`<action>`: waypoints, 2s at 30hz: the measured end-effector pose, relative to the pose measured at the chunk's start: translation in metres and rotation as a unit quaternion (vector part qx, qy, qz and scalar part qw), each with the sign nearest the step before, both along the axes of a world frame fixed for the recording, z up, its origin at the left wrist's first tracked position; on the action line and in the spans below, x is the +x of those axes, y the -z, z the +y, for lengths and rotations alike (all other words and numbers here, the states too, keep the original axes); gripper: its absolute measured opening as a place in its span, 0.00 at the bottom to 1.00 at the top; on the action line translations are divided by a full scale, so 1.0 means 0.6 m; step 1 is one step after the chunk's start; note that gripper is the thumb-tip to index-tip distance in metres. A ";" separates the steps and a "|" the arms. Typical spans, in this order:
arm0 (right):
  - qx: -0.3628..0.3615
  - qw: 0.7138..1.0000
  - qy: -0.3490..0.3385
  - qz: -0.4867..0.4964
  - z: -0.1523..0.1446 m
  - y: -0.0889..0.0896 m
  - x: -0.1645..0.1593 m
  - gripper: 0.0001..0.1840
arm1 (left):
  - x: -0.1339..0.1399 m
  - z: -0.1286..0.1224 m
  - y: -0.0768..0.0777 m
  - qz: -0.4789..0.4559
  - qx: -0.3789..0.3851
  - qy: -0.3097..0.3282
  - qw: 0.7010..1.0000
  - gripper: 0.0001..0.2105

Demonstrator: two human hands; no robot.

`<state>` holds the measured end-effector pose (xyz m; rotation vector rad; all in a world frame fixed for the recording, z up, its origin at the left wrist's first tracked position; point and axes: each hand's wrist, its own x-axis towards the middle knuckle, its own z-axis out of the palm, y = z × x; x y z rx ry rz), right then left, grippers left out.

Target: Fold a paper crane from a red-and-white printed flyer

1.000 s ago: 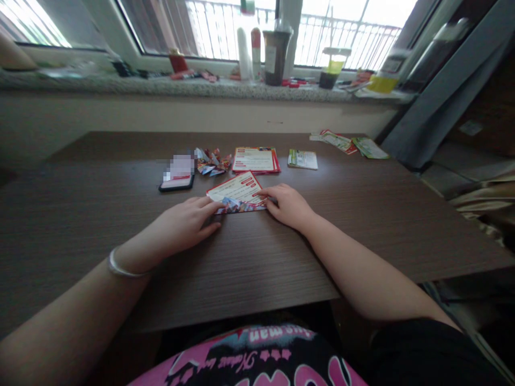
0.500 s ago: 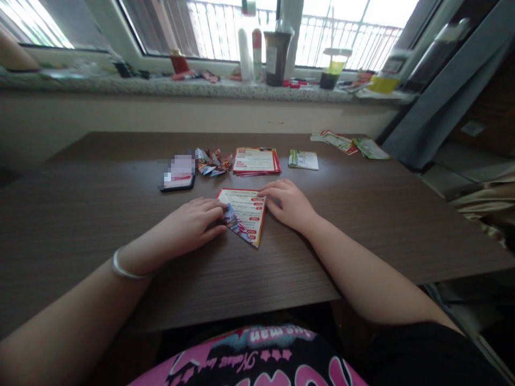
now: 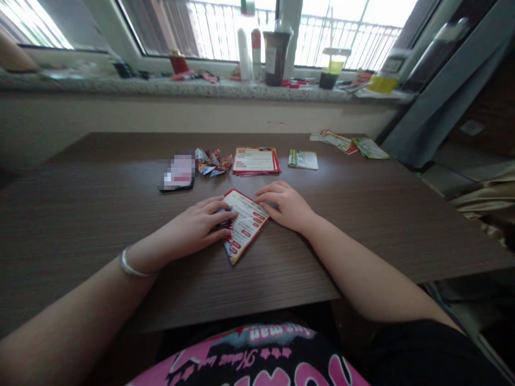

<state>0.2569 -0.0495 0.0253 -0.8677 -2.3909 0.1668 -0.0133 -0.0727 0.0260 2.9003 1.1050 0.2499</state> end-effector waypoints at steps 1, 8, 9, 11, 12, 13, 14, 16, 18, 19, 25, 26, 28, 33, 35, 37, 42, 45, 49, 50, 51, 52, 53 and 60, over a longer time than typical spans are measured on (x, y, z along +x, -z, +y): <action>-0.003 1.000 -0.002 -0.003 0.000 -0.001 0.000 0.12 | -0.001 0.001 -0.002 0.002 0.000 0.005 1.000 0.18; -0.013 1.000 -0.012 -0.008 0.002 0.000 0.003 0.12 | -0.001 -0.003 -0.006 0.026 -0.035 -0.028 0.999 0.24; -0.012 1.000 -0.014 -0.007 0.002 0.001 0.004 0.12 | 0.000 -0.004 -0.004 0.027 -0.044 -0.034 0.998 0.28; -0.007 1.000 -0.020 -0.008 0.002 0.001 0.004 0.12 | 0.001 -0.007 0.001 0.029 -0.061 -0.038 0.997 0.39; -0.004 1.000 -0.022 -0.009 0.002 0.001 0.004 0.12 | 0.001 -0.008 0.003 0.032 -0.068 -0.038 0.996 0.43; -0.003 1.000 -0.024 -0.010 0.002 0.000 0.003 0.12 | 0.001 -0.008 0.006 0.036 -0.073 -0.038 0.996 0.46; -0.004 1.000 -0.026 -0.011 0.001 0.000 0.003 0.12 | 0.002 -0.008 0.008 0.039 -0.074 -0.037 0.996 0.46; -0.010 0.999 -0.032 -0.014 0.000 -0.001 0.001 0.12 | 0.002 -0.007 0.010 0.041 -0.068 -0.034 0.996 0.41; -0.016 0.999 -0.042 -0.018 -0.001 -0.002 -0.001 0.12 | 0.002 -0.004 0.009 0.034 -0.050 -0.018 0.998 0.33; -0.016 0.998 -0.049 -0.019 -0.002 -0.002 -0.002 0.12 | 0.003 -0.002 0.008 0.029 -0.038 -0.008 0.999 0.30; -0.022 0.996 -0.074 -0.043 -0.006 -0.002 -0.008 0.14 | 0.004 -0.003 -0.002 0.003 0.023 -0.016 1.000 0.22; -0.025 0.996 -0.073 -0.050 -0.005 -0.001 -0.008 0.15 | 0.005 -0.004 -0.004 0.003 0.023 -0.023 0.999 0.22; -0.029 0.995 -0.072 -0.062 -0.004 0.000 -0.008 0.17 | 0.005 -0.005 -0.005 0.004 0.009 -0.028 1.000 0.23; -0.033 0.992 -0.092 -0.077 -0.003 0.002 -0.009 0.22 | 0.004 -0.003 -0.005 -0.001 -0.033 -0.022 0.999 0.25; -0.034 0.990 -0.102 -0.086 -0.004 0.004 -0.009 0.24 | 0.004 -0.002 -0.003 -0.004 -0.039 -0.020 0.999 0.26; -0.032 0.990 -0.099 -0.092 -0.004 0.006 -0.010 0.23 | 0.004 0.000 0.000 -0.010 -0.048 -0.017 0.999 0.27; -0.022 0.990 -0.096 -0.102 -0.001 0.009 -0.010 0.15 | 0.005 0.006 0.008 -0.016 -0.079 -0.014 0.997 0.22; -0.005 0.988 -0.103 -0.116 -0.001 0.006 -0.010 0.12 | 0.007 0.008 0.011 -0.015 -0.078 -0.006 0.997 0.21; 0.005 0.988 -0.077 -0.134 -0.008 0.000 -0.014 0.10 | 0.010 0.007 0.008 -0.014 -0.024 0.009 1.000 0.18; 0.004 0.988 -0.066 -0.140 -0.010 -0.001 -0.015 0.10 | 0.010 0.006 0.007 -0.011 -0.006 0.012 1.000 0.18; 0.001 0.988 -0.053 -0.146 -0.012 -0.002 -0.015 0.11 | 0.011 0.005 0.006 -0.009 0.010 0.014 1.000 0.17; -0.001 0.987 -0.040 -0.153 -0.013 -0.003 -0.015 0.11 | 0.013 0.003 0.005 -0.006 0.022 0.015 1.000 0.17; -0.002 0.987 -0.029 -0.160 -0.014 -0.003 -0.016 0.11 | 0.014 0.002 0.004 -0.005 0.029 0.016 0.999 0.16; 0.018 0.978 0.027 -0.207 -0.021 -0.013 -0.017 0.12 | 0.018 0.001 0.001 -0.005 0.037 0.024 0.999 0.16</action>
